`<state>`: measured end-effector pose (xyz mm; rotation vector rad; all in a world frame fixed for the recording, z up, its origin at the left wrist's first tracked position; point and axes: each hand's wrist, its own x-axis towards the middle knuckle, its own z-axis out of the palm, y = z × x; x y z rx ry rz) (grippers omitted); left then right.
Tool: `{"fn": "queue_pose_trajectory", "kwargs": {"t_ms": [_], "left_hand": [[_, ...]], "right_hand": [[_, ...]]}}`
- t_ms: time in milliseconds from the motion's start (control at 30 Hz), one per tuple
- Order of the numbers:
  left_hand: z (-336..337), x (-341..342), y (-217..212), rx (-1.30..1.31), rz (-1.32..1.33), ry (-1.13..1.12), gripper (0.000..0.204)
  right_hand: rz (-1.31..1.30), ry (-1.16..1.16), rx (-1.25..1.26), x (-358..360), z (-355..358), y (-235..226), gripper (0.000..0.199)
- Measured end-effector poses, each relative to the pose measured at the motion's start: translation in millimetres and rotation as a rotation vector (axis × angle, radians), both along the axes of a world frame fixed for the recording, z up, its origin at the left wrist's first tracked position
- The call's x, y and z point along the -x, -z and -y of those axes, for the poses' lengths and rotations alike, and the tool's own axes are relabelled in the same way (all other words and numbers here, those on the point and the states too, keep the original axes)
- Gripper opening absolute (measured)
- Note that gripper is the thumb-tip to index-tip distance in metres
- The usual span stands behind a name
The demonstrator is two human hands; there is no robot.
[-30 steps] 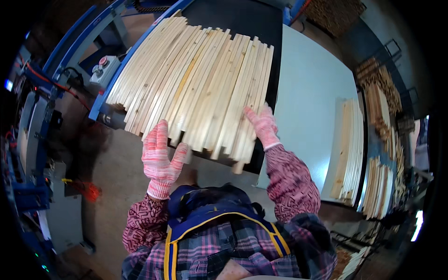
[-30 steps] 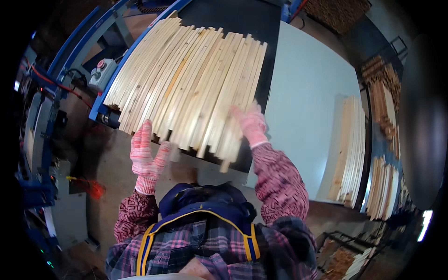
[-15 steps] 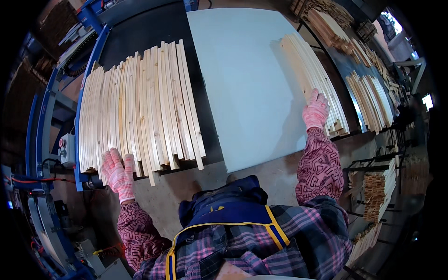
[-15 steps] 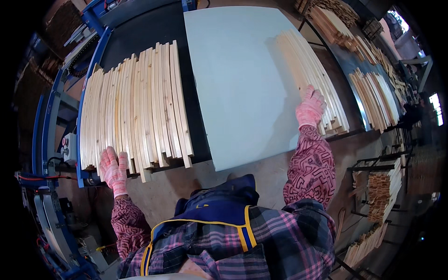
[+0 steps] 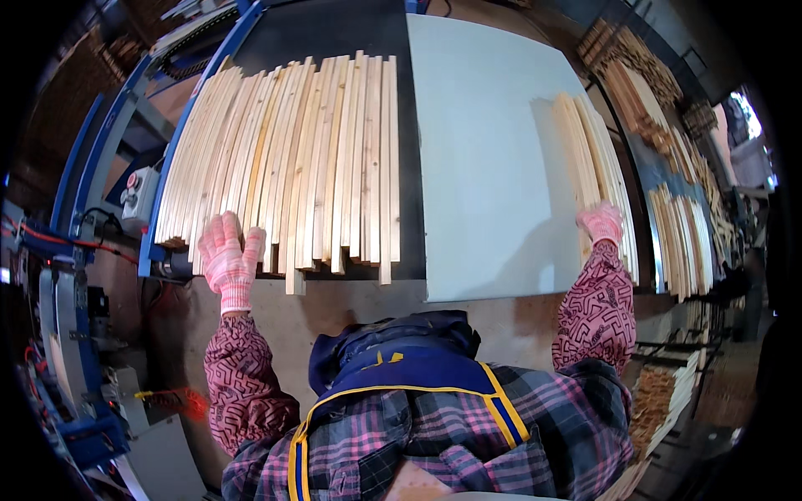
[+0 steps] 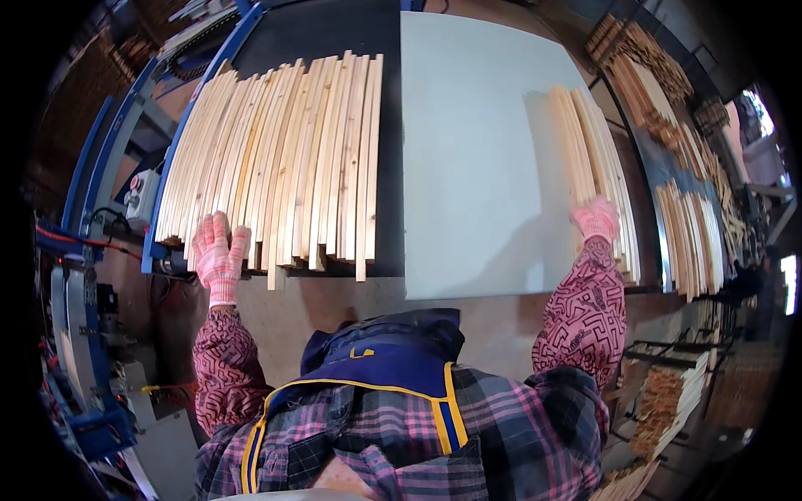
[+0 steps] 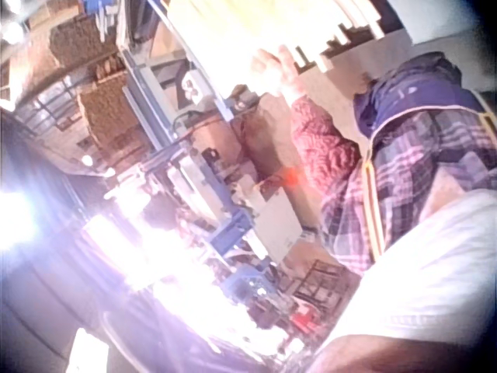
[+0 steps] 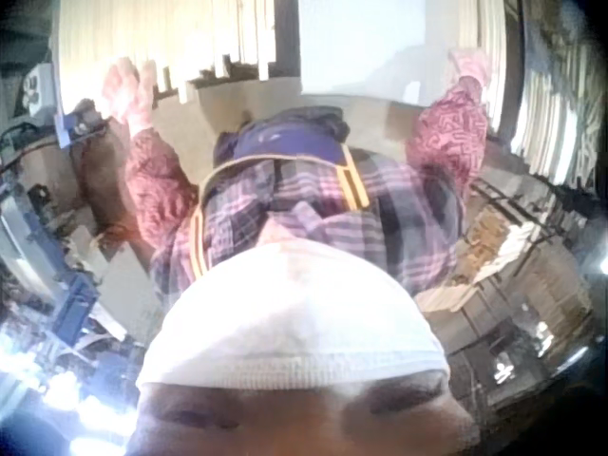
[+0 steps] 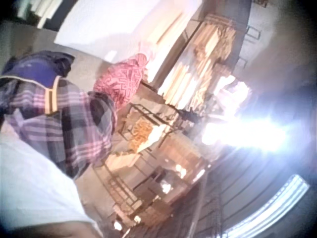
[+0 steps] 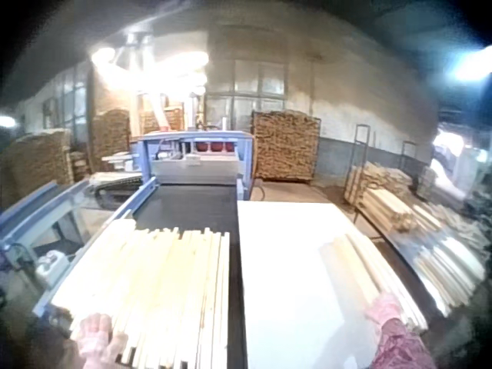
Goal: The person repeatedly picks up stacks of light-colored wooden planks from a metal table and places them onto a conveyor belt. The person wears pink gloves and a plaid shirt while handling the planks in a workshop environment.
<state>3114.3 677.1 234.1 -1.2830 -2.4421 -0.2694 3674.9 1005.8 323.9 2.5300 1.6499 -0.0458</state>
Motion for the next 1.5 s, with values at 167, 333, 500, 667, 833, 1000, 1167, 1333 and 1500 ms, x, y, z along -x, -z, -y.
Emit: {"fn": "queue_pose_trajectory", "kwargs": {"t_ms": [167, 333, 500, 667, 833, 1000, 1167, 1333, 1500], "left_hand": [[-8, -14, -16, 0.031, 0.055, -0.021, 0.065], [1, -2, 2, 0.044, -0.024, -0.067, 0.067], [-6, -1, 3, 0.046, 0.009, -0.049, 0.068], [-3, 2, 3, 0.069, 0.091, -0.046, 0.071], [8, 13, 1, -0.053, 0.343, 0.050, 0.070], [69, 125, 1, -0.387, 0.632, -0.109, 0.059], [48, 170, -27, -0.173, 0.210, -0.135, 0.060], [34, 227, -50, -0.114, 0.046, -0.221, 0.061], [27, 299, -55, 0.077, -0.123, -0.295, 0.065]], "right_hand": [[-0.012, -0.147, 0.030, -39, -48, 60, 0.069], [-0.187, -0.515, 0.083, 123, 20, 16, 0.073], [-0.439, -0.689, 0.137, 263, 75, 41, 0.110], [-1.071, -0.528, 0.172, 217, 26, 90, 0.097], [-1.582, -0.310, 0.086, 177, 53, 62, 0.062], [-1.336, -0.477, 0.146, 140, 53, 52, 0.066], [-0.726, -0.494, -0.014, 222, 76, 63, 0.084], [-0.919, -0.492, -0.038, 228, 78, 66, 0.086], [-0.777, -0.359, -0.008, 180, 91, 85, 0.083]]}}
